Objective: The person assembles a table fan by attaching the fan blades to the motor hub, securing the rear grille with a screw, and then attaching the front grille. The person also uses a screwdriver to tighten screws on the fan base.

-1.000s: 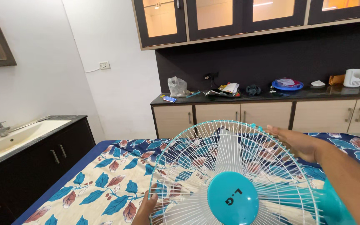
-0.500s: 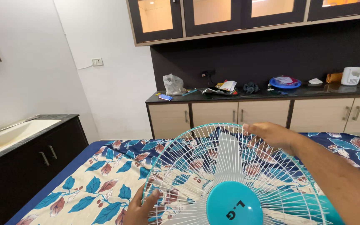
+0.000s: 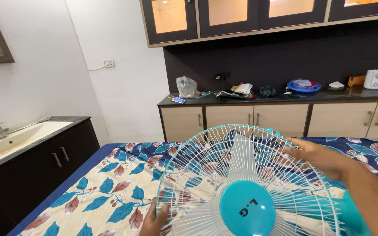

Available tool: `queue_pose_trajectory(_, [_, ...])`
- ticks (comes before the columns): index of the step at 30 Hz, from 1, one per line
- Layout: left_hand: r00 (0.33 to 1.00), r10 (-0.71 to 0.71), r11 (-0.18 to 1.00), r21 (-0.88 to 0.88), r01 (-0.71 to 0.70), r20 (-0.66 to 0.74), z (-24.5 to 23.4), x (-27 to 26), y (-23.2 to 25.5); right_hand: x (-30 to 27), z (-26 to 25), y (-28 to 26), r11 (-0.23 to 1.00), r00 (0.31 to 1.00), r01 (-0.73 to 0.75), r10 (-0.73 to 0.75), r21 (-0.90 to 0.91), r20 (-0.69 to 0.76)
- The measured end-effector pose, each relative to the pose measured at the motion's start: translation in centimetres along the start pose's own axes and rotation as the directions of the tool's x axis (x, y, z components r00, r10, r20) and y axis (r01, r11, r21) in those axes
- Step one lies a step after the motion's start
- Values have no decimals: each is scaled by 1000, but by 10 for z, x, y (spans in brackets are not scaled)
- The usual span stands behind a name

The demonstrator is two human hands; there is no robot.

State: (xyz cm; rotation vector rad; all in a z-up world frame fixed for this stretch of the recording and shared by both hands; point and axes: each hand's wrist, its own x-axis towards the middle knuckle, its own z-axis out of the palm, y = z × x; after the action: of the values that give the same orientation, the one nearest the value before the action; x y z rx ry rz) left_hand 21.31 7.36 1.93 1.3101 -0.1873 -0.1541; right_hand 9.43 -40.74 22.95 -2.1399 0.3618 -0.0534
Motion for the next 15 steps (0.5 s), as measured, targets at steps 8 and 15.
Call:
queue_pose_trajectory(8, [993, -38, 995, -96, 28, -108, 11, -48, -89, -50, 48, 99, 867, 942, 23, 148, 498, -302])
queue_pose_trajectory(15, [938, 91, 978, -150, -148, -334, 37, -90, -150, -99, 112, 151, 713, 877, 285, 76, 641, -474])
